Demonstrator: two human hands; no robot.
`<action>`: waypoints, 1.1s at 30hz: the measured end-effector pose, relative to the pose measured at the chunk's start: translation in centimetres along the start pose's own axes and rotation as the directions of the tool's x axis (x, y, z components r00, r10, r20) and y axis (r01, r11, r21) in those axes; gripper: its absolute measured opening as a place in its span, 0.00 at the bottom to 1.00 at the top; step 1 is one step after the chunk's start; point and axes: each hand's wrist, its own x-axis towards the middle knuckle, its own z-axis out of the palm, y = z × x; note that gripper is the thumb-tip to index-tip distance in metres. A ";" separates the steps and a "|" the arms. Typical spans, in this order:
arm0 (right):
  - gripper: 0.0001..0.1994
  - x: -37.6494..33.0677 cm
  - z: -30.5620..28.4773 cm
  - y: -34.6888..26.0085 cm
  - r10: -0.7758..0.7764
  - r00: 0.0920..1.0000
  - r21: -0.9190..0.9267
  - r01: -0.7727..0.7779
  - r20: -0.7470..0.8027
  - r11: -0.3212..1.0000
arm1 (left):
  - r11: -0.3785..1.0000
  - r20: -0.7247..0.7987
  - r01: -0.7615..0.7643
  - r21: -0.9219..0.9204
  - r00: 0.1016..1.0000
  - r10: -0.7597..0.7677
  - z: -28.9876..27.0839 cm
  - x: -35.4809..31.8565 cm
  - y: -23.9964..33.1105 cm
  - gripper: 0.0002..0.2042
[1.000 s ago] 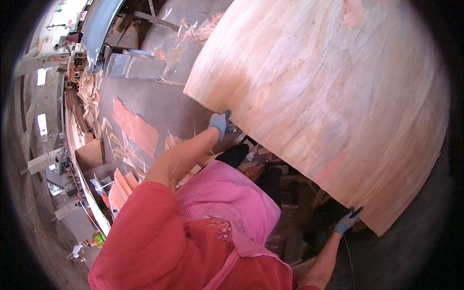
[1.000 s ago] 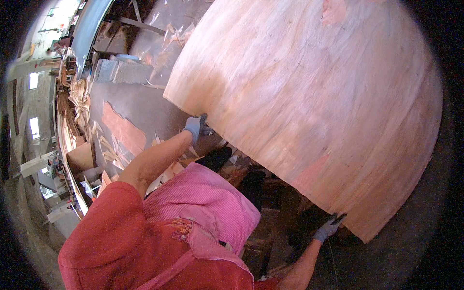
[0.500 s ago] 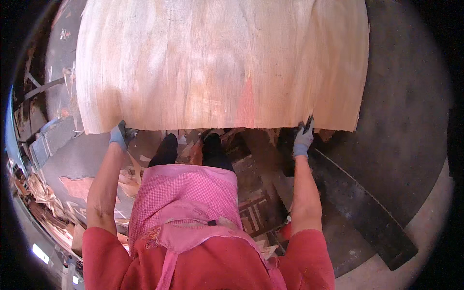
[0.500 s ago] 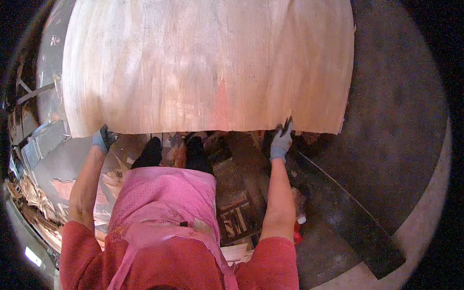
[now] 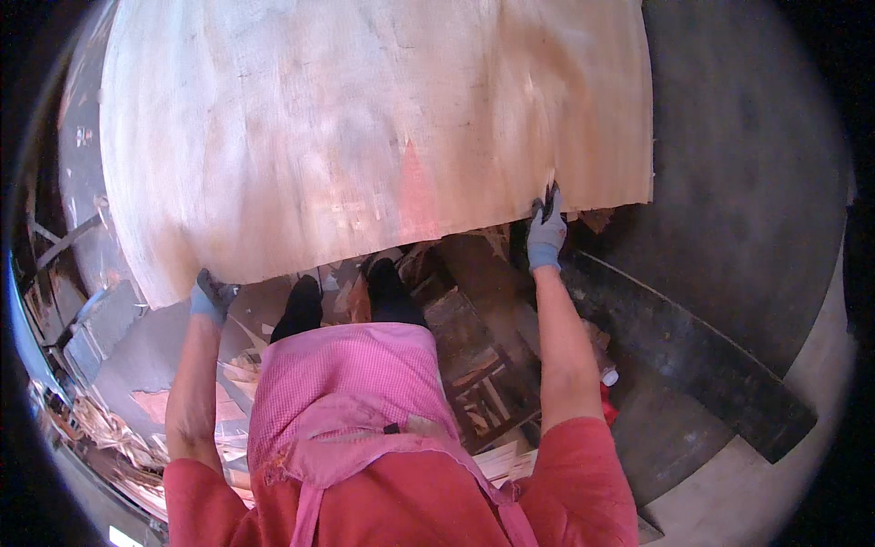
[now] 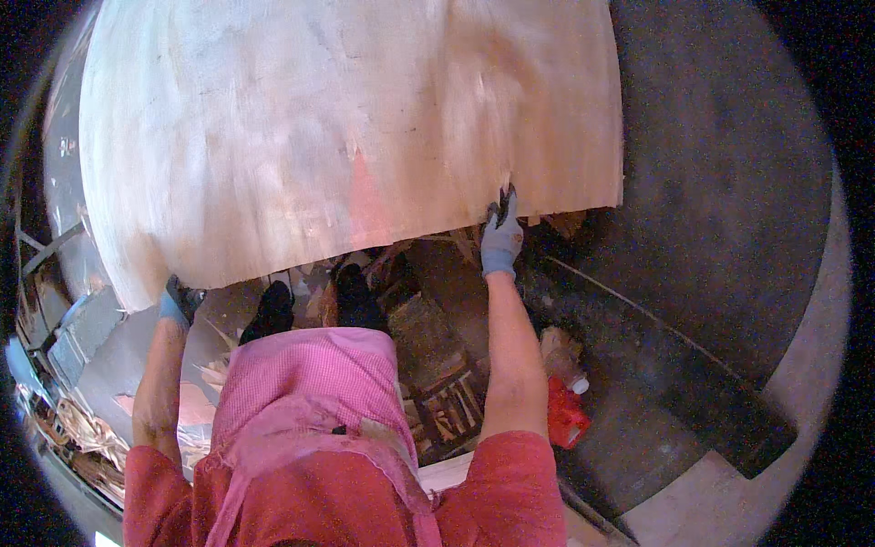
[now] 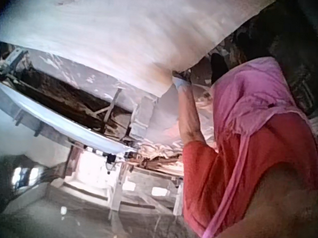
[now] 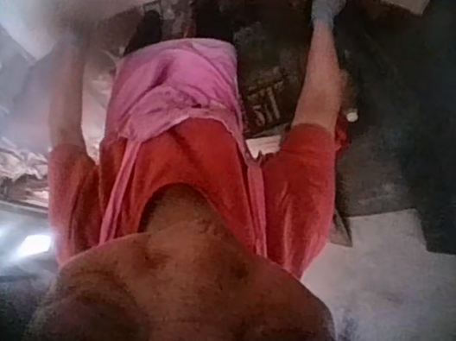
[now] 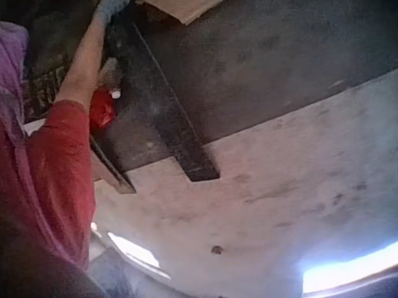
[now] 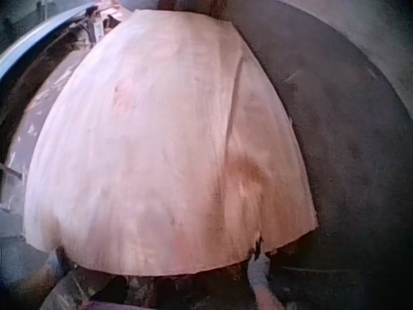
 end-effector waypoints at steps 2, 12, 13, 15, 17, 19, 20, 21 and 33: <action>0.25 -0.1 0.0 0.1 -0.027 1.000 -0.007 0.027 -0.002 1.000 | 1.000 0.007 -0.001 0.015 1.000 0.001 -1.9 1.3 -0.3 0.22; 0.35 -2.5 -2.2 4.2 0.087 0.996 0.161 -0.084 -0.013 0.983 | 0.983 -0.136 -0.153 0.101 0.977 0.166 -3.5 2.8 -2.6 0.16; 0.33 -3.2 -3.6 5.1 0.112 0.993 0.197 -0.115 0.023 0.974 | 0.981 -0.151 -0.170 0.089 0.972 0.182 -3.3 2.2 -3.0 0.15; 0.33 -3.9 -4.1 9.8 0.053 0.991 -0.003 -0.054 -0.126 0.999 | 0.990 -0.178 -0.133 0.056 0.974 0.141 -3.0 3.0 -2.7 0.16; 0.30 -2.6 -6.9 10.2 0.178 0.980 -0.033 -0.181 -0.092 0.983 | 0.991 -0.189 -0.097 -0.092 0.979 0.078 -1.8 3.4 -2.8 0.17; 0.28 -1.5 -7.9 12.2 0.199 0.968 -0.048 -0.208 -0.151 0.977 | 0.988 -0.104 -0.153 -0.024 0.983 0.150 -5.1 6.5 -3.4 0.19; 0.28 -0.7 -9.2 12.7 0.165 0.968 -0.084 -0.184 -0.187 0.979 | 0.983 -0.099 -0.180 -0.038 0.979 0.175 -4.9 6.8 -3.7 0.19; 0.28 -0.3 -10.9 13.1 0.135 0.964 -0.117 -0.165 -0.229 0.979 | 0.977 -0.088 -0.208 -0.049 0.975 0.203 -4.5 7.2 -3.7 0.19; 0.26 -2.1 -26.0 5.8 0.153 0.903 -0.209 -0.252 -0.401 0.945 | 0.991 -0.175 -0.125 0.053 0.976 0.133 -2.7 5.3 -3.5 0.15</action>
